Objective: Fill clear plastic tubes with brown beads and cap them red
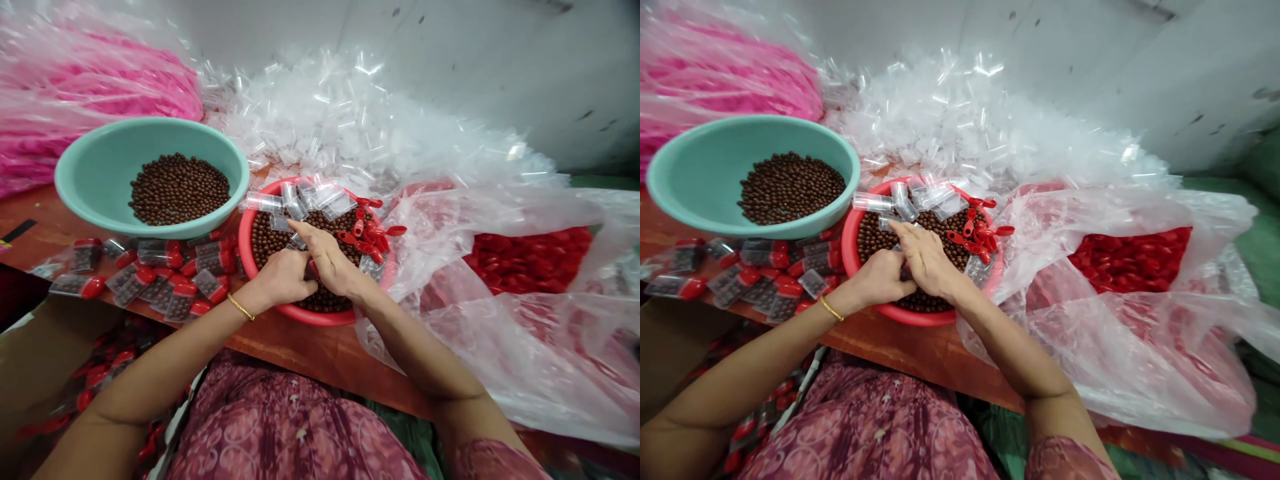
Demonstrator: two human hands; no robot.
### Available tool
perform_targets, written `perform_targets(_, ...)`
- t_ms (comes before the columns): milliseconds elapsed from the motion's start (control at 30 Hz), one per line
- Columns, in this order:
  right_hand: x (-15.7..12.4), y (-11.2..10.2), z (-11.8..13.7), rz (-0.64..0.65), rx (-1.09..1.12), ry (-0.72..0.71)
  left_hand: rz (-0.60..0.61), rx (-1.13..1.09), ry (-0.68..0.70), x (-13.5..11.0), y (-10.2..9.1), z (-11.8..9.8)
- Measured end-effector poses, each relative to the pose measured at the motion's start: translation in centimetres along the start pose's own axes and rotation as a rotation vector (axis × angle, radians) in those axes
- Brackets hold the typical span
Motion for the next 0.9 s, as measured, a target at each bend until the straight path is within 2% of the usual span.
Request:
perform_targets(100, -0.3, 0.1, 0.8, 0.019, 0.095, 0.063, -0.007, -0.078, 0.035, -0.1, 0.1, -0.1)
perform_targets(200, 0.0, 0.1, 1.0, 0.024, 0.387, 0.216, -0.03, -0.315, 0.077, -0.1, 0.0, -0.5)
perform_targets(267, 0.3, 0.1, 0.6, -0.002, 0.572, 0.332, -0.082, -0.411, 0.057, 0.0, -0.4, -0.3)
perform_targets(367, 1.0, -0.3, -0.2, -0.07, 0.592, 0.38, -0.144, -0.369, 0.01, 0.0, -0.8, 0.1)
perform_targets(467, 1.7, -0.5, -0.3, -0.057, 0.477, 0.316, -0.111, -0.221, -0.006, -0.1, -0.7, -0.1)
perform_targets(667, 1.9, -0.3, 0.4, -0.073, 0.291, 0.123, 0.018, 0.015, 0.048, -0.4, 0.1, -1.0)
perform_targets(800, 1.4, -1.1, 2.0, -0.243, 0.162, -0.053, 0.027, 0.08, 0.063, -0.3, 0.2, -1.0)
perform_targets(900, 1.5, -2.5, 2.8, -0.425, 0.074, -0.078, -0.055, 0.04, 0.037, -0.1, -0.5, -1.1)
Point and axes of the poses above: each hand's wrist, its own x-axis towards the middle knuckle, its own y-axis out of the palm, z = x × y, the point moved 8 cm from there along x, towards the middle knuckle, and after that the axes turned 10 degrees about -z, right-handed, at the moved point
